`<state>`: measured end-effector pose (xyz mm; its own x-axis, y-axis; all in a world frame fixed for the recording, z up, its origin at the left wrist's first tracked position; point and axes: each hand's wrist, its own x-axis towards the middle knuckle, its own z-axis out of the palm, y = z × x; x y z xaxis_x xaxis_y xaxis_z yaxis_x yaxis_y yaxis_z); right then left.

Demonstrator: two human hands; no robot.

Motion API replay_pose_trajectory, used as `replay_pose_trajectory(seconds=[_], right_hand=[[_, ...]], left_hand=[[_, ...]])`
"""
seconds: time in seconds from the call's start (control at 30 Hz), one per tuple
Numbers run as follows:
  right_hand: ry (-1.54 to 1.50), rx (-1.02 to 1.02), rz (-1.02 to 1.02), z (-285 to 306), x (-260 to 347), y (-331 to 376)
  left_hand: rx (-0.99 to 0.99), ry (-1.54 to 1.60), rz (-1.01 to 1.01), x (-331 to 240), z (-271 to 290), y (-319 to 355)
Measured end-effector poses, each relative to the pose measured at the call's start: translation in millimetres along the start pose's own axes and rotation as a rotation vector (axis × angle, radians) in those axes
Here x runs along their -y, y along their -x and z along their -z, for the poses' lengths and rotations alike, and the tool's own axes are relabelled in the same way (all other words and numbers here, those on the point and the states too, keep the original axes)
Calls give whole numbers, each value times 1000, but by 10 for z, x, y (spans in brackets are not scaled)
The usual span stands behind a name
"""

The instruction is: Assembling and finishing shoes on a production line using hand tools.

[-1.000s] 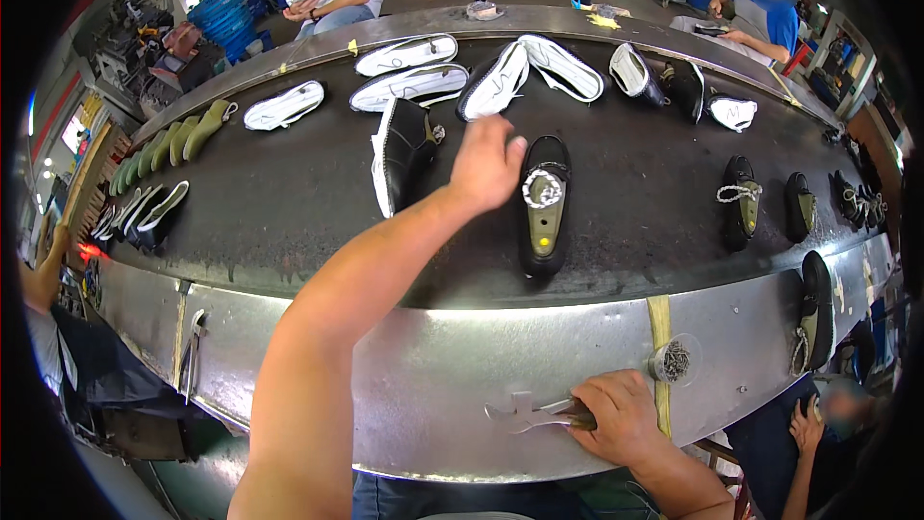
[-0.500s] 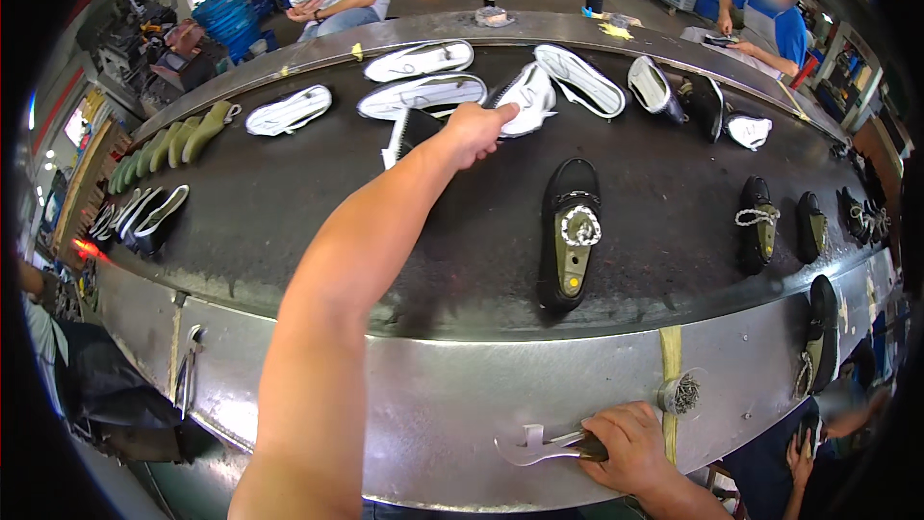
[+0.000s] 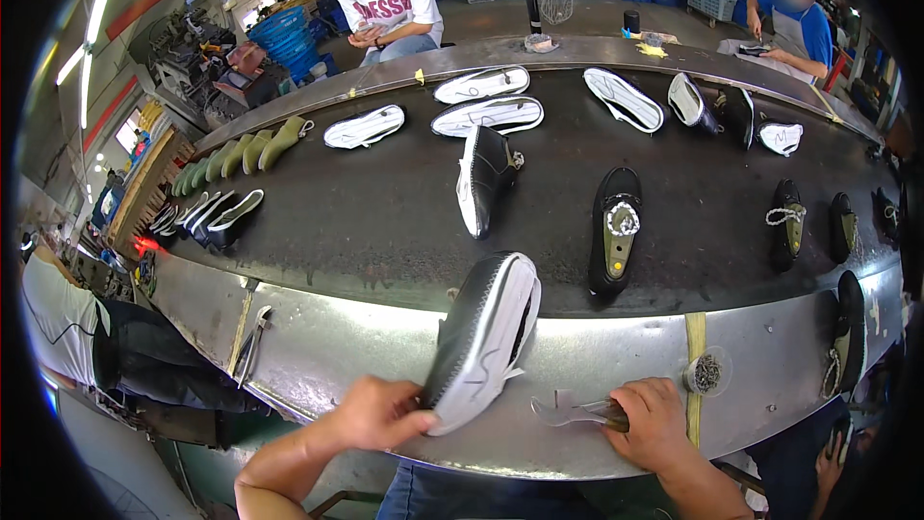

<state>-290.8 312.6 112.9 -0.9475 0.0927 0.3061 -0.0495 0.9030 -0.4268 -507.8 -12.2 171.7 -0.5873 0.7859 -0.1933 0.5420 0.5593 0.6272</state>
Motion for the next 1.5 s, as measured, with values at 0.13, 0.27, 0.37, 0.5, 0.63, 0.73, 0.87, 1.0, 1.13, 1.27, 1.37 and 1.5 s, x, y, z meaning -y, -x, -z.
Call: replay_pose_trajectory(seconds=[0.13, 0.27, 0.37, 0.5, 0.63, 0.73, 0.87, 1.0, 1.13, 1.27, 1.37, 1.5], right_hand=[[10, 8, -17, -34, 26, -23], [9, -10, 16, -37, 76, -99], [67, -38, 25, -90, 65, -71], [-23, 63, -4, -52, 85, -132], [-51, 62, -64, -39, 133, -118], [-19, 39, -35, -94, 102, -163], [26, 12, -18, -146, 144, -164], [7, -29, -36, -163, 260, -194], [50, -94, -33, -191, 332, -175], [66, -84, -65, -236, 366, -129], [58, -95, -28, -277, 344, -159], [123, -189, 34, -309, 369, -116]], left_hand=[[-479, -67, -179, 300, 418, -1133], [-678, -194, -53, 993, 881, -2925], [-768, -441, 89, 1311, 1076, -4072], [-551, -375, 322, 1251, 1234, -4687], [-371, -439, 168, 1304, 1376, -4638], [-422, -78, 221, 1465, 1189, -4433], [-351, 326, 362, 1486, 1242, -3834], [-442, 288, 417, 1494, 1474, -2662], [-588, 51, 353, 1550, 1358, -1112], [-640, -189, 378, 1541, 890, 606], [-593, -364, 459, 1131, 608, 1037], [-670, -143, -57, 333, 119, 420]])
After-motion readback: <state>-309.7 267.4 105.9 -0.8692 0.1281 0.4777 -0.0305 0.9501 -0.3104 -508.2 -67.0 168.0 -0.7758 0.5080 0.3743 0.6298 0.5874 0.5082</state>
